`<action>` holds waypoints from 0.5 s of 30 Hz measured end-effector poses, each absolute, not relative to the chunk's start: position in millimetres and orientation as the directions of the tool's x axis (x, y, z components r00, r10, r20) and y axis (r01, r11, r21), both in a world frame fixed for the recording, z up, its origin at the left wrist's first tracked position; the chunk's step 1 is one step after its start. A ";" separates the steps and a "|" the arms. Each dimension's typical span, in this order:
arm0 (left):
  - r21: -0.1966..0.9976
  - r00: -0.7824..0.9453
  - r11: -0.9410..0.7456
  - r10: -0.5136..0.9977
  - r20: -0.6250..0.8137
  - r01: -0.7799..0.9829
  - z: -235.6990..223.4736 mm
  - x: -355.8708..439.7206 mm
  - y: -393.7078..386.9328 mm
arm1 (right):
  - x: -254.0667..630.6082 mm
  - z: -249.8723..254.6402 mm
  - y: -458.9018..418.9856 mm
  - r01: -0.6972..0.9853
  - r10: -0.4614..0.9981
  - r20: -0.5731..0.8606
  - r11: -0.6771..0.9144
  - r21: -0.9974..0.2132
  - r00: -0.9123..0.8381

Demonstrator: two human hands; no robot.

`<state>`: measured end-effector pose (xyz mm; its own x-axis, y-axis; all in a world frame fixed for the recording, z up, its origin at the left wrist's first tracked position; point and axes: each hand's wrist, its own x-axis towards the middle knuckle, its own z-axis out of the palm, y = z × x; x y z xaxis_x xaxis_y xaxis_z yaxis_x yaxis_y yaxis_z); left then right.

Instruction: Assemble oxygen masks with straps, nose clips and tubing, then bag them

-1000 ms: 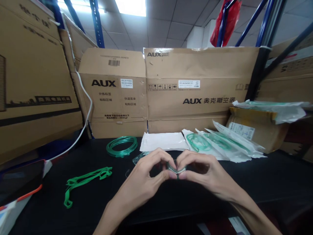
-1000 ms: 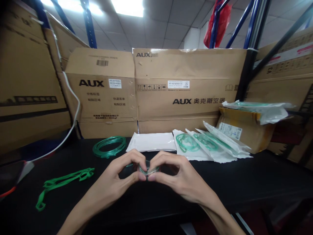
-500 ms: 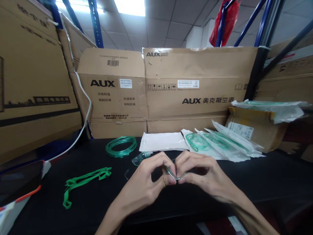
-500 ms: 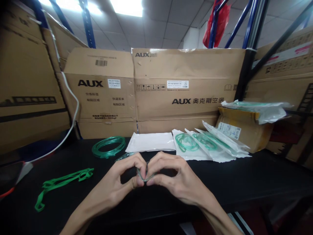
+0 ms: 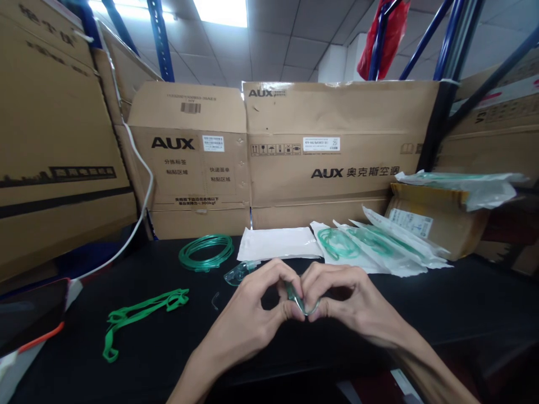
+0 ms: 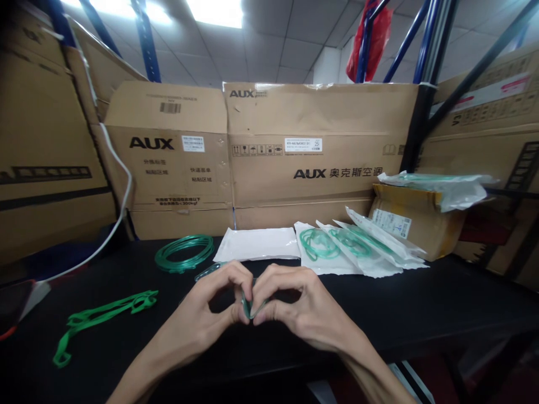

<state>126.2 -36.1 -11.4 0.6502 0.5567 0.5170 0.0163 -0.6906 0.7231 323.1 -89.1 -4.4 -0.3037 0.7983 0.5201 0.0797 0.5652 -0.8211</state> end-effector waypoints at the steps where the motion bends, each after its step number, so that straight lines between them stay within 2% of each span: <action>1: 0.718 0.647 -0.696 0.552 0.526 0.011 -12.5 127.1 -35.2 | 323.3 -4.5 -88.7 0.078 0.803 0.515 0.559 -0.826 -0.302; 9: 0.689 0.638 -0.724 0.520 0.568 -0.024 -18.8 129.4 -28.5 | 325.0 -4.5 -85.5 0.086 0.840 0.458 0.500 -0.862 -0.292; 15: 0.675 0.652 -0.738 0.520 0.551 0.018 -16.1 125.2 -24.0 | 323.8 -4.0 -85.2 0.172 0.850 0.440 0.499 -0.850 -0.289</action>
